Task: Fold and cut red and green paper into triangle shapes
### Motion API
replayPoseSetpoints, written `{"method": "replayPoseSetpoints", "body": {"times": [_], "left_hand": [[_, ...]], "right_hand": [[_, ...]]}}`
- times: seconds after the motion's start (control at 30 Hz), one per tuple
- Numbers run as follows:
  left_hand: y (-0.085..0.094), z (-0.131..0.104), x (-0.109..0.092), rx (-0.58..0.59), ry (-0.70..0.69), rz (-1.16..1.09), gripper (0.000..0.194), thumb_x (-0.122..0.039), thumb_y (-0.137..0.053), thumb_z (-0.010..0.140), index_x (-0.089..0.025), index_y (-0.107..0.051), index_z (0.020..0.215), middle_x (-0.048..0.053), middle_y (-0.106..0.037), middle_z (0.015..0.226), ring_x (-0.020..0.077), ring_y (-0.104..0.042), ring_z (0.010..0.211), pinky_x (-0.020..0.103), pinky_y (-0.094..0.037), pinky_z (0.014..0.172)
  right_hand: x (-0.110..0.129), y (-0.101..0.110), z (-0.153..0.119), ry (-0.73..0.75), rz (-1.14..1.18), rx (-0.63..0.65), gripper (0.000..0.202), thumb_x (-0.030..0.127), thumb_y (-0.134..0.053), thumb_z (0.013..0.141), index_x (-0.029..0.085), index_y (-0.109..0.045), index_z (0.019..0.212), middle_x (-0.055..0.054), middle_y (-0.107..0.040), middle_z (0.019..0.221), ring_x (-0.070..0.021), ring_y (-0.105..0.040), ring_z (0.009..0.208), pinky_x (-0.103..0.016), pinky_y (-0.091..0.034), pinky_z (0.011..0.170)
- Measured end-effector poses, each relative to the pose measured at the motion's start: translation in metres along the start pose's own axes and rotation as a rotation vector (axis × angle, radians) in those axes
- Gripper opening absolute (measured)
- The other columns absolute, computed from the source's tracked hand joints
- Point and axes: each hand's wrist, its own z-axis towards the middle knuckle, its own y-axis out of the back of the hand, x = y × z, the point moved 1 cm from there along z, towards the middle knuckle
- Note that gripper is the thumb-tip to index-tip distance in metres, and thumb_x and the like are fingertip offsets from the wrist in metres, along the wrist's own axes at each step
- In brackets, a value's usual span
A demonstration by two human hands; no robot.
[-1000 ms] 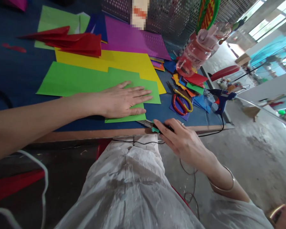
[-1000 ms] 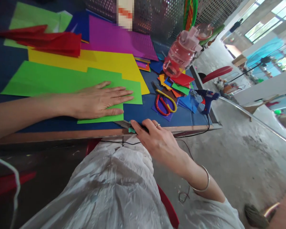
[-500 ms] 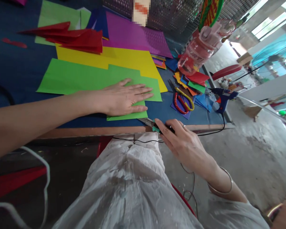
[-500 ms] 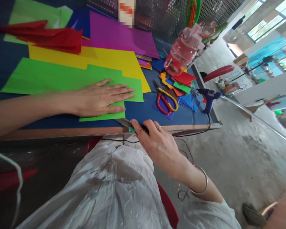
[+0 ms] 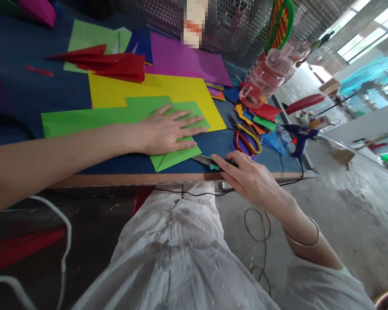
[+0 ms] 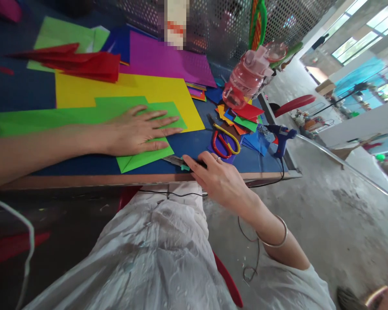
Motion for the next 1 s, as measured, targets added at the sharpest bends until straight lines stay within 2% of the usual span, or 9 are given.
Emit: {"method": "replayPoseSetpoints", "body": {"times": [0.07, 0.17, 0.4, 0.67, 0.87, 1.0], "left_hand": [[-0.0023, 0.0034, 0.0038, 0.048, -0.036, -0.013, 0.064, -0.063, -0.025, 0.112, -0.043, -0.018, 0.172, -0.007, -0.008, 0.185, 0.0318, -0.011, 0.171, 0.067, -0.001, 0.135], [-0.0045, 0.0049, 0.0046, 0.071, -0.035, -0.025, 0.064, -0.064, -0.022, 0.112, -0.044, -0.015, 0.172, -0.007, -0.006, 0.185, 0.0301, -0.009, 0.172, 0.069, 0.004, 0.134], [-0.005, 0.0042, 0.0043, 0.064, -0.034, -0.048, 0.065, -0.065, -0.024, 0.111, -0.044, -0.017, 0.172, -0.007, -0.009, 0.185, 0.0305, -0.01, 0.171, 0.068, 0.005, 0.133], [-0.009, 0.0046, 0.0078, 0.023, -0.064, -0.087, 0.065, -0.064, -0.024, 0.111, -0.043, -0.018, 0.172, -0.006, -0.011, 0.185, 0.0319, -0.012, 0.171, 0.069, 0.007, 0.133], [-0.0052, 0.004, 0.0042, 0.057, -0.033, -0.064, 0.065, -0.065, -0.024, 0.111, -0.044, -0.017, 0.172, -0.008, -0.008, 0.185, 0.0287, -0.01, 0.172, 0.068, 0.003, 0.134], [-0.0033, 0.0041, 0.0028, 0.064, -0.033, -0.06, 0.065, -0.064, -0.025, 0.111, -0.043, -0.017, 0.172, -0.007, -0.008, 0.185, 0.0299, -0.01, 0.172, 0.069, 0.003, 0.134]], "right_hand": [[-0.0007, -0.0012, 0.003, 0.016, 0.001, -0.008, 0.046, 0.024, -0.038, 0.115, 0.012, -0.056, 0.156, -0.015, -0.067, 0.117, -0.0202, -0.07, 0.089, -0.029, -0.061, 0.064], [-0.0011, -0.0031, 0.0072, 0.036, -0.006, -0.012, 0.046, 0.025, -0.037, 0.116, 0.014, -0.054, 0.157, -0.015, -0.067, 0.117, -0.0213, -0.069, 0.094, -0.029, -0.061, 0.065], [0.0013, -0.0002, 0.0041, 0.07, -0.009, -0.011, 0.045, 0.021, -0.036, 0.115, 0.01, -0.054, 0.155, -0.014, -0.069, 0.115, -0.0206, -0.07, 0.094, -0.029, -0.061, 0.066], [0.001, -0.0003, 0.0072, 0.057, 0.013, 0.011, 0.046, 0.023, -0.038, 0.115, 0.015, -0.054, 0.156, -0.013, -0.068, 0.117, -0.0203, -0.068, 0.095, -0.028, -0.059, 0.064], [0.003, 0.0028, 0.0032, 0.069, 0.045, 0.013, 0.044, 0.023, -0.038, 0.115, 0.013, -0.056, 0.154, -0.013, -0.069, 0.117, -0.0198, -0.069, 0.096, -0.028, -0.06, 0.068], [0.0057, 0.0022, 0.0095, 0.061, 0.036, 0.013, 0.045, 0.025, -0.036, 0.116, 0.013, -0.056, 0.155, -0.013, -0.068, 0.114, -0.0199, -0.069, 0.094, -0.028, -0.059, 0.066]]}}
